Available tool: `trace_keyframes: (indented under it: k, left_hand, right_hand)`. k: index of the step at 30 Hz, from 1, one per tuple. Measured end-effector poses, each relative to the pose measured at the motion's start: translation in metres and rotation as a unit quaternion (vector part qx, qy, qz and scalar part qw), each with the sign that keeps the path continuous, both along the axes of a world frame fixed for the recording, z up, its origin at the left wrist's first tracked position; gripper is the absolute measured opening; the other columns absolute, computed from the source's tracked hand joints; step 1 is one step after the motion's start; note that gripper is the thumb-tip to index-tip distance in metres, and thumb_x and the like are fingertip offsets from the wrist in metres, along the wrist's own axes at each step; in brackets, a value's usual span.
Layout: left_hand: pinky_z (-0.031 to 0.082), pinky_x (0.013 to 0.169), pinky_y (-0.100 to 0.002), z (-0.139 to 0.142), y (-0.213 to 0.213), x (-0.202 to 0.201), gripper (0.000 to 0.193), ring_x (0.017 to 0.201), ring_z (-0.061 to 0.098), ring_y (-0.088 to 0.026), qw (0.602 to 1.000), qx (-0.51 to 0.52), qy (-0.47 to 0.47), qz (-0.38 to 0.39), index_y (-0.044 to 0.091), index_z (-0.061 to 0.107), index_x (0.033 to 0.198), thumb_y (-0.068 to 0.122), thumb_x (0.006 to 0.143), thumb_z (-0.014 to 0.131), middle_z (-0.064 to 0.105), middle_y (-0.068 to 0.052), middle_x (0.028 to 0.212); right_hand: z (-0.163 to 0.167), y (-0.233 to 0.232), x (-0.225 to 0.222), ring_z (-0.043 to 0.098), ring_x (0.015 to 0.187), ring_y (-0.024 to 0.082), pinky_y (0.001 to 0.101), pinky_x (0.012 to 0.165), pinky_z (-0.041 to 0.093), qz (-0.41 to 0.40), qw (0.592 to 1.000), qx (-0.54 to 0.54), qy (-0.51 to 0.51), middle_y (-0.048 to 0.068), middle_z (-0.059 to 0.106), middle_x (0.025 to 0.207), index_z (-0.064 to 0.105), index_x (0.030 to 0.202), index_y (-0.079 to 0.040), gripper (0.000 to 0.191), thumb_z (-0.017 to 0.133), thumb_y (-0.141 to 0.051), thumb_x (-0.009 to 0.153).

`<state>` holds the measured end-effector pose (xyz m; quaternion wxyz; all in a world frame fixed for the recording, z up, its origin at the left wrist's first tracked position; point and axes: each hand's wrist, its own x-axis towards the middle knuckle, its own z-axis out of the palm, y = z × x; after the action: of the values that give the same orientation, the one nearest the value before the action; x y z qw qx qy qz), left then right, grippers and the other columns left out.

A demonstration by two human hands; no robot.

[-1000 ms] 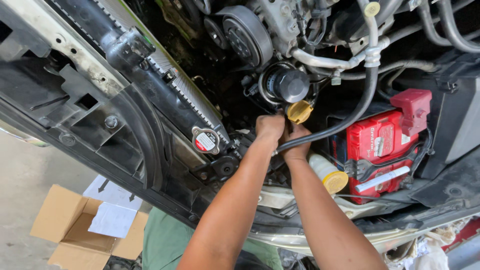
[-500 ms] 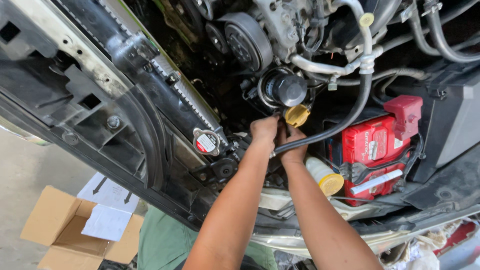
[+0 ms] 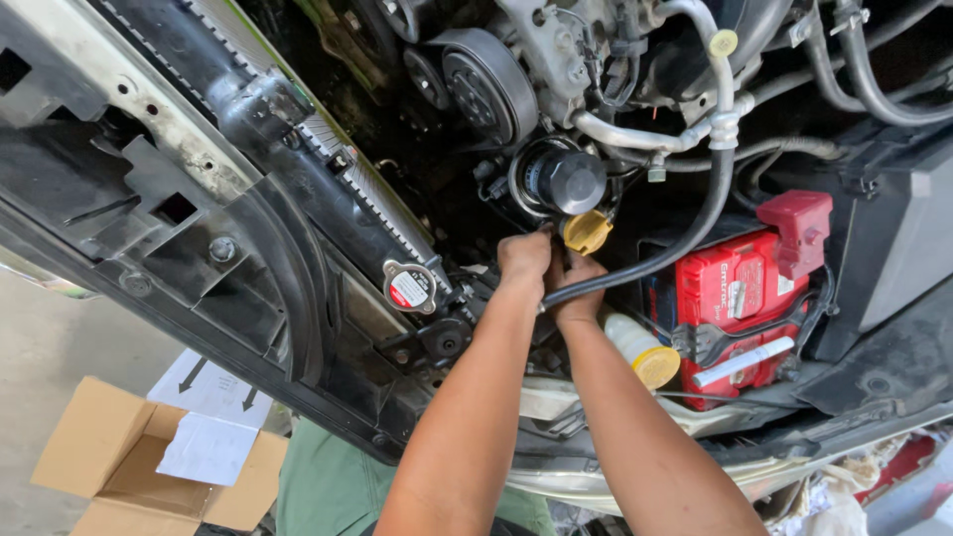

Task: The person works at the front of a car with the hood open, handling the radiator and cooling fan assembly. They retrieve a part from a cardboard box on the floor, position and press components onto the radiator support, work on hoses and fittings near the engine bay, and manipulate connectors and brackets by hand.

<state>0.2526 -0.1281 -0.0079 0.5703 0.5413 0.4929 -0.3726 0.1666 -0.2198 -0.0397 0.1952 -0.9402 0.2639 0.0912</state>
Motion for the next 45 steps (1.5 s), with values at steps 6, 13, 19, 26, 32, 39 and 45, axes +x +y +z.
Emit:
trace_keyframes:
  k: [6, 13, 19, 26, 32, 39, 45]
  left_hand:
    - [0.052, 0.063, -0.041, 0.004, 0.005, -0.004, 0.035, 0.068, 0.063, -0.02, 0.996, -0.057, 0.003, 0.071, -0.011, 0.073, 0.082, 0.024, 0.082, 0.081, 0.074, -0.013, 0.081]
    - [0.047, 0.059, -0.039, -0.002, -0.001, -0.009, 0.027, 0.067, 0.06, -0.019, 0.985, -0.134, 0.0, 0.112, -0.007, 0.073, 0.087, 0.02, 0.089, 0.074, 0.071, -0.01, 0.08]
    - [0.048, 0.058, -0.036, -0.002, -0.004, -0.007, 0.023, 0.066, 0.062, -0.017, 0.989, -0.105, -0.009, 0.1, -0.005, 0.075, 0.086, 0.018, 0.089, 0.074, 0.072, -0.009, 0.079]
    - [0.044, 0.054, -0.035, 0.004, 0.0, -0.003, 0.018, 0.062, 0.06, -0.017, 0.989, -0.11, 0.019, 0.097, 0.0, 0.076, 0.088, 0.017, 0.089, 0.072, 0.072, -0.009, 0.079]
    - [0.05, 0.058, -0.037, -0.006, -0.004, -0.005, 0.023, 0.066, 0.064, -0.017, 0.992, -0.081, -0.013, 0.092, -0.006, 0.075, 0.084, 0.016, 0.088, 0.076, 0.074, -0.01, 0.079]
    - [0.051, 0.061, -0.039, -0.008, -0.005, -0.008, 0.031, 0.067, 0.063, -0.017, 0.998, -0.046, -0.038, 0.036, -0.008, 0.074, 0.077, 0.022, 0.087, 0.075, 0.074, -0.014, 0.077]
    - [0.053, 0.067, -0.039, -0.002, -0.003, -0.012, 0.041, 0.072, 0.068, -0.02, 0.998, -0.047, -0.049, -0.018, -0.01, 0.073, 0.081, 0.03, 0.088, 0.073, 0.075, -0.017, 0.08]
  right_hand:
    - [0.008, 0.001, -0.002, 0.071, 0.093, 0.041, 0.0458, 0.084, 0.055, 0.033, 0.997, 0.043, -0.051, 0.023, 0.074, 0.1, 0.077, 0.111, -0.007, 0.038, 0.063, -0.04, 0.097]
    - [0.014, 0.0, -0.006, 0.074, 0.1, 0.035, 0.0403, 0.09, 0.055, -0.04, 0.992, 0.114, -0.038, 0.021, 0.075, 0.107, 0.075, 0.117, -0.006, 0.034, 0.066, -0.033, 0.096]
    - [0.007, -0.003, -0.006, 0.073, 0.094, 0.038, 0.043, 0.086, 0.056, -0.034, 0.996, 0.083, -0.025, 0.022, 0.075, 0.102, 0.077, 0.11, -0.007, 0.029, 0.067, -0.031, 0.096]
    - [0.008, 0.0, -0.006, 0.071, 0.091, 0.04, 0.0459, 0.081, 0.055, -0.012, 0.996, 0.068, -0.048, 0.022, 0.074, 0.099, 0.076, 0.107, -0.007, 0.027, 0.064, -0.029, 0.096]
    - [0.004, 0.001, -0.004, 0.071, 0.089, 0.041, 0.0473, 0.079, 0.055, 0.019, 0.997, 0.039, -0.062, 0.023, 0.073, 0.097, 0.077, 0.107, -0.008, 0.027, 0.064, -0.029, 0.098]
    - [-0.004, -0.004, -0.01, 0.071, 0.088, 0.041, 0.0476, 0.079, 0.055, 0.041, 0.996, 0.019, -0.083, 0.022, 0.073, 0.096, 0.076, 0.105, -0.008, 0.027, 0.063, -0.029, 0.098]
    - [0.002, -0.003, -0.009, 0.071, 0.088, 0.041, 0.0468, 0.079, 0.055, 0.045, 0.996, 0.019, -0.073, 0.022, 0.073, 0.094, 0.075, 0.103, -0.006, 0.03, 0.064, -0.034, 0.099]
